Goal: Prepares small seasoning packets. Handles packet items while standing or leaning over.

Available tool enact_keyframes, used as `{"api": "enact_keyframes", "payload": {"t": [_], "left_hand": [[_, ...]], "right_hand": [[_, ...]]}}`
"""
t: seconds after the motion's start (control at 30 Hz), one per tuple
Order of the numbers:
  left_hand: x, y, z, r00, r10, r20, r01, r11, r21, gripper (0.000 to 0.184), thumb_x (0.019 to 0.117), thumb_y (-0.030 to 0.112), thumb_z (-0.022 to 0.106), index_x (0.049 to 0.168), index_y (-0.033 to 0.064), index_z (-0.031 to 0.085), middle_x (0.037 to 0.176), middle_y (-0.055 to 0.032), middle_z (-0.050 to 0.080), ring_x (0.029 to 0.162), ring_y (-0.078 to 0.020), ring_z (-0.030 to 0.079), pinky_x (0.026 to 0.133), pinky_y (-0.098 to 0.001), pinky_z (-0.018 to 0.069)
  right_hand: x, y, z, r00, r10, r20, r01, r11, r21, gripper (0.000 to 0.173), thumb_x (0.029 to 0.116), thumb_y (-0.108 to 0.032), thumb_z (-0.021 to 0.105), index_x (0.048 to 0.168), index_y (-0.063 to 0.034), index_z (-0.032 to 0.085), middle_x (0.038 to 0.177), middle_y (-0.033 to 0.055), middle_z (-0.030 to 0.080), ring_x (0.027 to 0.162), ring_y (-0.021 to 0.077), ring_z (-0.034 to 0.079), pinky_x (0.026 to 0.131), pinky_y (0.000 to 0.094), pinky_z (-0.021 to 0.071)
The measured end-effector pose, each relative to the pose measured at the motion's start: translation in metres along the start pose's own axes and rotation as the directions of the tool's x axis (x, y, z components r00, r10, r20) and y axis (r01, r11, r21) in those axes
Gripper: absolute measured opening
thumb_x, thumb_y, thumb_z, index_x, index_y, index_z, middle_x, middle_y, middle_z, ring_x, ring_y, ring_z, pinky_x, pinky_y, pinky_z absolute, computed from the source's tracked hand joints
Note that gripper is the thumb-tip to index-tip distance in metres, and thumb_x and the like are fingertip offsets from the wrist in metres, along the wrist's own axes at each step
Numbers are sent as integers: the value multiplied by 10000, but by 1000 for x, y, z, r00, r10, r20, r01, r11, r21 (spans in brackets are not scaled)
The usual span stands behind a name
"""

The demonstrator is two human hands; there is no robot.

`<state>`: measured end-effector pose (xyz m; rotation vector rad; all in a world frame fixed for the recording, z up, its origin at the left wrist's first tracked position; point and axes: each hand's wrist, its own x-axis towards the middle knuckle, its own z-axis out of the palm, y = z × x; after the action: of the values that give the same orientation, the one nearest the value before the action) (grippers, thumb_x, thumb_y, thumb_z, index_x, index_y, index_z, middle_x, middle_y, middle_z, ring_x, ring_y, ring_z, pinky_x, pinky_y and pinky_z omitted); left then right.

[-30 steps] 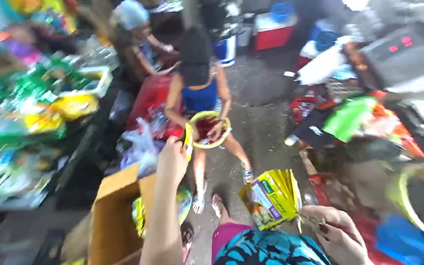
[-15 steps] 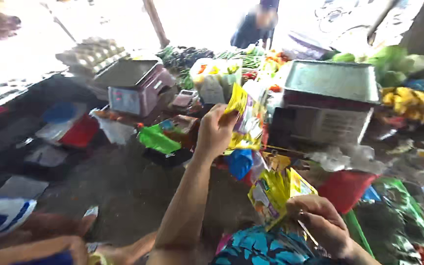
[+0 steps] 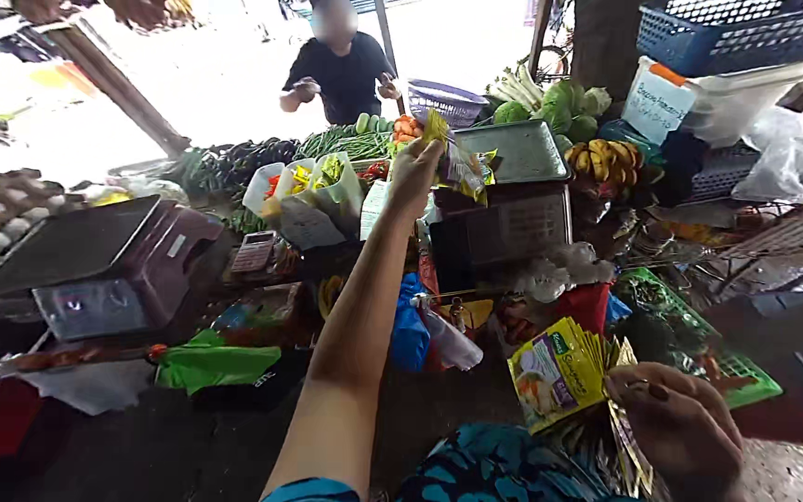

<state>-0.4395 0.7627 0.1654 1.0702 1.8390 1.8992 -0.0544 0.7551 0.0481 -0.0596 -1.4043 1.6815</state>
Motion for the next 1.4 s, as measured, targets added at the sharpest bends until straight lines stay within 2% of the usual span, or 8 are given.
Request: {"api": "enact_keyframes", "payload": {"t": [0.17,0.27,0.43,0.63,0.83,1.03,1.2,1.4], "left_hand": [[-94,20,-16,971,58,232,16,952,-305,336,894,129,634,1231,123,630,1027,33,730,891,-74,706,788,-320,620],[-141,21,-23,880,138,455,27,941,-338,259,865,206,743,1104,244,650,926,81,694,768,-16,664,659,-225,586],[-188,19,-23,695,171,698,124,928,-351,411,892,109,663,1279,209,568,1070,65,712,937,-14,688,830,-226,590],[-200,1,-16,737,165,655,129,917,-377,444,937,18,585,1353,170,567,1174,44,699,1036,-39,674,918,-265,574],[-204,-11,-16,714,168,680,120,927,-356,386,954,-31,551,1309,110,606,1224,50,676,1091,-46,652,957,-284,560],[-207,2,-28,697,209,686,-109,976,-186,201,986,86,613,1158,-5,660,1056,11,714,966,6,667,855,-210,582],[-216,17,-23,825,193,531,-306,943,134,211,1047,181,575,1029,45,735,952,24,718,926,23,652,858,-183,547],[-217,17,-14,897,159,413,-208,975,76,144,1035,56,543,1068,7,674,958,4,694,898,-8,658,832,-191,570]], "right_hand": [[33,-7,10,995,-22,-98,6,987,-162,54,941,-330,703,923,-305,748,760,-183,651,654,-66,572,607,120,480],[53,-12,23,996,-67,-64,49,967,-248,74,907,-243,762,927,-286,705,749,-201,609,633,-96,521,582,84,448],[73,-12,39,993,-83,84,103,958,-269,239,823,-177,835,934,-245,634,723,-177,555,612,-93,505,563,82,459],[83,1,42,949,-35,313,82,987,-137,263,902,-231,731,1132,-239,605,938,-150,602,858,-47,603,778,153,552],[81,18,61,944,-47,328,90,989,-117,222,908,-10,656,1037,-169,570,859,-109,574,762,-54,574,713,135,543],[78,22,72,905,-9,426,61,992,-109,203,908,32,625,1003,-126,539,820,-91,532,746,-63,529,694,108,497],[78,25,72,881,19,473,37,993,-109,168,935,17,616,1019,-106,537,836,-83,539,768,-62,534,725,118,499],[80,27,69,879,-6,478,60,993,-97,193,918,-20,648,1068,-95,553,904,-56,583,827,-38,593,753,150,552]]}}
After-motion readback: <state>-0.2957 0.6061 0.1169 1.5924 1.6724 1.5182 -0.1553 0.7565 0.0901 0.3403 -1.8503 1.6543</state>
